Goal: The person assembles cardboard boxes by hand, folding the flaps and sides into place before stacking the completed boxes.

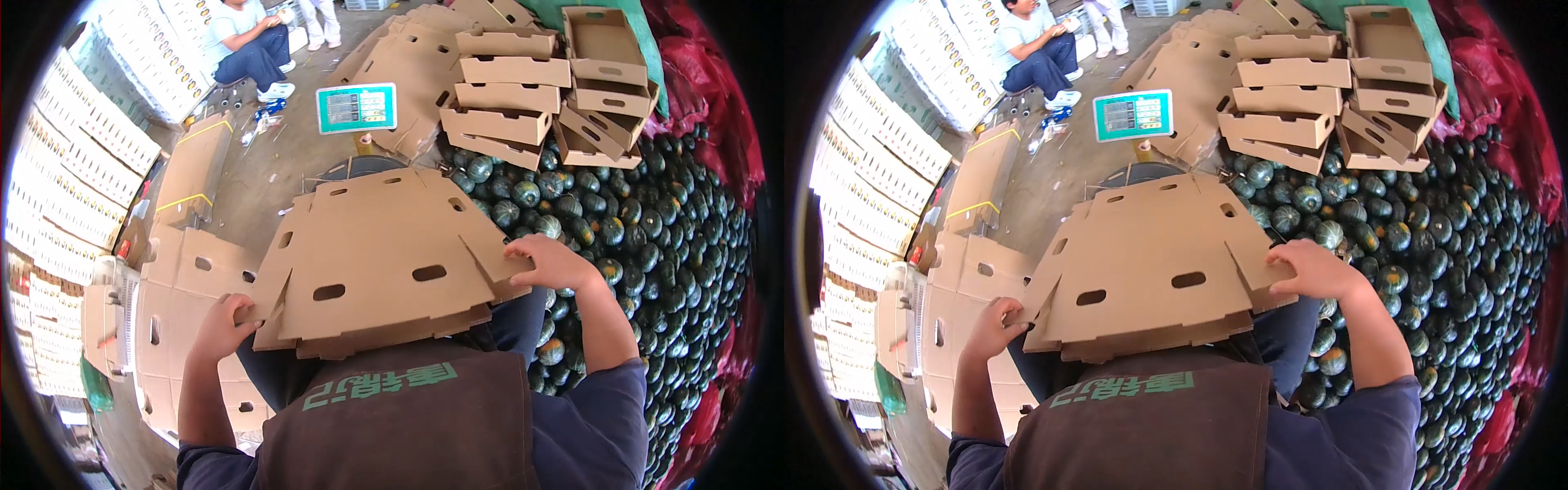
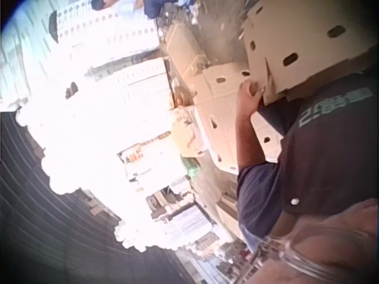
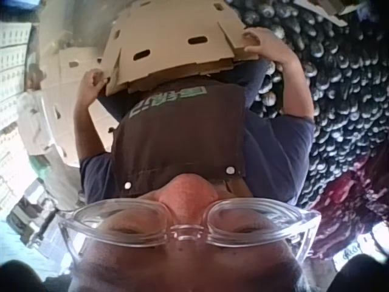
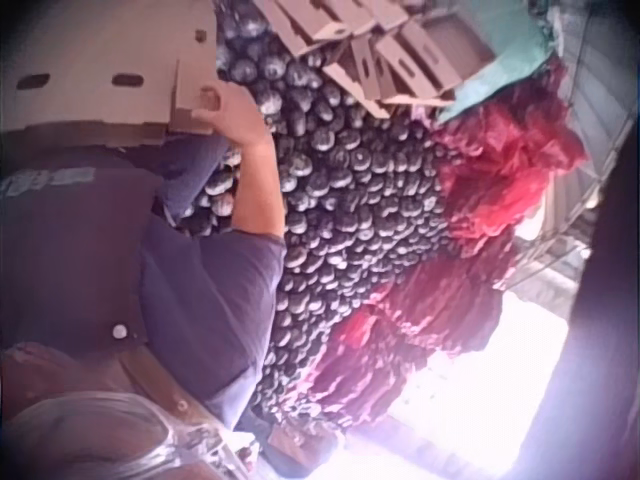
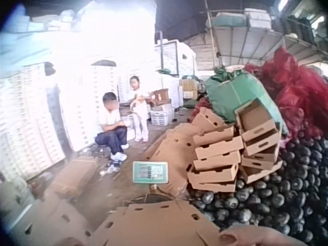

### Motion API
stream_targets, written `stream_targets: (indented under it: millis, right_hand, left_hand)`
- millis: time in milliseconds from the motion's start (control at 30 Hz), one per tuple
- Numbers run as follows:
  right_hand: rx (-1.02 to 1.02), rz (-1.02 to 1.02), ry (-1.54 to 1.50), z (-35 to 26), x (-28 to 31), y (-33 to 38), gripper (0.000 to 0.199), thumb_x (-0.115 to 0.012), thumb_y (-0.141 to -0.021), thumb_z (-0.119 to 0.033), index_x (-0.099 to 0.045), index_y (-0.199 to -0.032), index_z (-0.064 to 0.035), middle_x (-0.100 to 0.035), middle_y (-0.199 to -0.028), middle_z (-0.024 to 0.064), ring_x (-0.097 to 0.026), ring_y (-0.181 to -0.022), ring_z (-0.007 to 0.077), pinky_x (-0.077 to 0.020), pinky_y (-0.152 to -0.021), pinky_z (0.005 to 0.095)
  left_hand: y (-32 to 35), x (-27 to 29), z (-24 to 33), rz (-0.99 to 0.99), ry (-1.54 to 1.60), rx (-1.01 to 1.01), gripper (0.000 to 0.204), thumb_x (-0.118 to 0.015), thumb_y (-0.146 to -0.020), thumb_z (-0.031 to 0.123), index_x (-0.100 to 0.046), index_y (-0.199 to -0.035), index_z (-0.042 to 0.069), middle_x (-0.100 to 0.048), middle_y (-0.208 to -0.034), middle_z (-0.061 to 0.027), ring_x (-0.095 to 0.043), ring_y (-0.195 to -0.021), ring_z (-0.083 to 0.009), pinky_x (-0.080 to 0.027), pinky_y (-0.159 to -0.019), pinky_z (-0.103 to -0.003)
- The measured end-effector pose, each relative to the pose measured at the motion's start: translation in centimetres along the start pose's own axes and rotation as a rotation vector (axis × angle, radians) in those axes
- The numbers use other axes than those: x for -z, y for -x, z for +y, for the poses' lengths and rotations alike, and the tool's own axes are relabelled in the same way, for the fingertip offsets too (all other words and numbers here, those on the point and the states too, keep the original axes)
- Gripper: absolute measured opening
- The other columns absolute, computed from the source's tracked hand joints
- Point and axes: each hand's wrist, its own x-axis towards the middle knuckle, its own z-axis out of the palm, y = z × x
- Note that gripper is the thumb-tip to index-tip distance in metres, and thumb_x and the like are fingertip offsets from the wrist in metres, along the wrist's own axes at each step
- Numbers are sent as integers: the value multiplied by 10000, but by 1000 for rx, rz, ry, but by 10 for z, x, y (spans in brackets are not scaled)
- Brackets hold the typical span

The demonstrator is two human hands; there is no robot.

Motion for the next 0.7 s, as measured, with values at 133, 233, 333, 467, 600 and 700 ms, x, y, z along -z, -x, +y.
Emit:
stream_targets:
  millis: [133,233,333,467,600,700]
  right_hand:
    - [125,344,-111,-8,23,15,377,-699,-672,-283,-592,-920,-20,-571,-909,110,-532,-889,256,-424,-796,332]
    - [281,644,-589,7,26,40,434,-719,-670,-318,-561,-904,13,-531,-963,98,-536,-869,209,-439,-762,336]
    - [273,853,-776,6,-13,-8,320,-528,-866,-264,-477,-1037,1,-493,-1025,85,-476,-982,171,-386,-866,300]
    - [25,1017,-715,3,-48,-33,183,-450,-910,-160,-460,-1044,-37,-515,-918,51,-485,-856,118,-414,-736,276]
    - [271,579,47,-38,-39,-3,302,-607,-759,-102,-535,-1051,-107,-549,-811,55,-555,-763,213,-437,-649,316]
    - [541,263,365,-62,-25,20,384,-657,-686,-111,-574,-1061,-129,-569,-829,68,-564,-758,269,-439,-662,341]
  left_hand:
    - [10,10,-11,314,174,-173,258,-676,-662,17,-561,-893,22,-548,-852,-106,-556,-787,-223,-451,-715,-297]
    - [23,20,-34,640,657,-343,187,-630,-744,65,-557,-910,16,-553,-868,-70,-551,-799,-169,-453,-692,-280]
    - [-16,-13,-21,804,743,-468,153,-567,-799,110,-538,-920,19,-546,-831,-56,-532,-748,-150,-438,-667,-261]
    - [-22,-24,13,827,625,-111,189,-520,-850,179,-525,-950,19,-530,-764,-37,-512,-684,-136,-425,-622,-284]
    - [5,-30,24,249,-257,-478,353,-563,-800,178,-501,-1137,94,-557,-852,-116,-561,-750,-303,-451,-685,-358]
    - [27,-20,15,60,-427,-911,458,-555,-802,220,-459,-1245,154,-550,-900,-108,-546,-848,-285,-418,-801,-382]
